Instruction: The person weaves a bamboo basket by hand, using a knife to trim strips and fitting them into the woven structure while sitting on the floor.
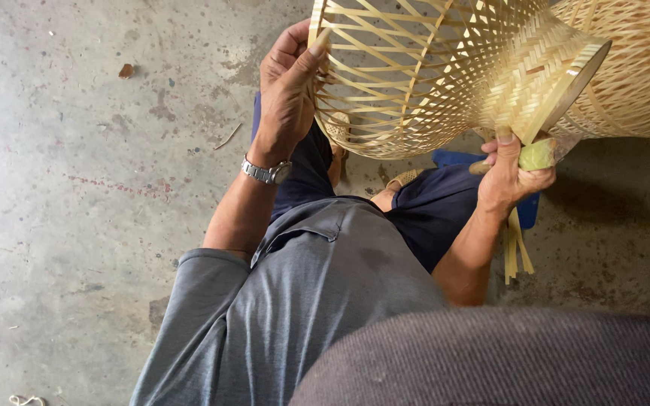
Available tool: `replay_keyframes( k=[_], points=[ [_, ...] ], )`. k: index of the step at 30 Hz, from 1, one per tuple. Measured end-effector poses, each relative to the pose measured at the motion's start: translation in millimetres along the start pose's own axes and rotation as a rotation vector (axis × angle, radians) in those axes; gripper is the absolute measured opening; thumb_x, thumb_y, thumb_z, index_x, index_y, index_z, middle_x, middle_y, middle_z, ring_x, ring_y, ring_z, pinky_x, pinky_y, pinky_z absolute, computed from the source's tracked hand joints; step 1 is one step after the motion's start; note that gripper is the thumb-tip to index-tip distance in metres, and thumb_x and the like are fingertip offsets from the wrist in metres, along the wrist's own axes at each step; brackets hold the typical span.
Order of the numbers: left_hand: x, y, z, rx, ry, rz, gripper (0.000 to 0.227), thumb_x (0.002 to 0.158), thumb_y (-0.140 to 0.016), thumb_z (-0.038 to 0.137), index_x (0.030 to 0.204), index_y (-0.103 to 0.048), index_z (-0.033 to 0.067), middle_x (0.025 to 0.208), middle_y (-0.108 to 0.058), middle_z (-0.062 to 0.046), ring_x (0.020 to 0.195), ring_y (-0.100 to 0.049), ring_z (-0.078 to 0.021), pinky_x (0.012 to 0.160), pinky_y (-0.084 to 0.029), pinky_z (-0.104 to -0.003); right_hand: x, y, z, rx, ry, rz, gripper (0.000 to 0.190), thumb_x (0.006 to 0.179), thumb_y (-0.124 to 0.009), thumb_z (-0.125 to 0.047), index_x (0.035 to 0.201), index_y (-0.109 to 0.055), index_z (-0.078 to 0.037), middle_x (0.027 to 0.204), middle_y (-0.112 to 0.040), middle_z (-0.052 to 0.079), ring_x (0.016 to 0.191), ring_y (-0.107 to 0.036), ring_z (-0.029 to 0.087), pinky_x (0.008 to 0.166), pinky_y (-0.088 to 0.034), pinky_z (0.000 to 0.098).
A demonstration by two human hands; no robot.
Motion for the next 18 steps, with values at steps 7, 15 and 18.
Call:
replay_keyframes(
  k=[7,15,18],
  points=[
    [-1,-6,2,-0.094,0.060,-0.005,0.037,0.106,-0.054,0.014,0.136,-0.059,-0.0059,0.107,-0.073,-0.011,0.094,-0.068,-0.0154,0.086,-0.058,-0.031,-2,8,5,-0.032,-0.007,0.017,0.017,0.107,-0.074,-0.008,0.101,-0.068,0.006,0.086,-0.071,0.010,0.064,-0.065,0.015,0.054,-0.047,0.0270],
    [-5,-13,-2,-0.048,0.041,-0.051,0.035,0.105,-0.065,0.010,0.136,-0.059,-0.0040,0.119,-0.071,-0.007,0.106,-0.066,-0.0126,0.097,-0.055,-0.030,-8,19,18,0.033,-0.003,0.032,0.015,0.107,-0.074,-0.005,0.099,-0.067,0.006,0.083,-0.069,0.011,0.062,-0.062,0.015,0.052,-0.045,0.0263],
    [-9,-10,-7,0.077,0.019,-0.005,0.038,0.102,-0.072,0.012,0.135,-0.060,-0.0035,0.120,-0.072,-0.007,0.106,-0.066,-0.0125,0.096,-0.055,-0.029,-9,19,13,0.012,0.061,-0.014,0.015,0.108,-0.074,-0.006,0.100,-0.067,0.006,0.085,-0.070,0.012,0.064,-0.065,0.017,0.050,-0.047,0.0254]
  ],
)
Point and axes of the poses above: each hand's wrist, its own x-axis towards the middle knuckle, its own y-axis out of the back of the hand, z = x × y, the point moved 9 cm from there along x, towards the middle knuckle
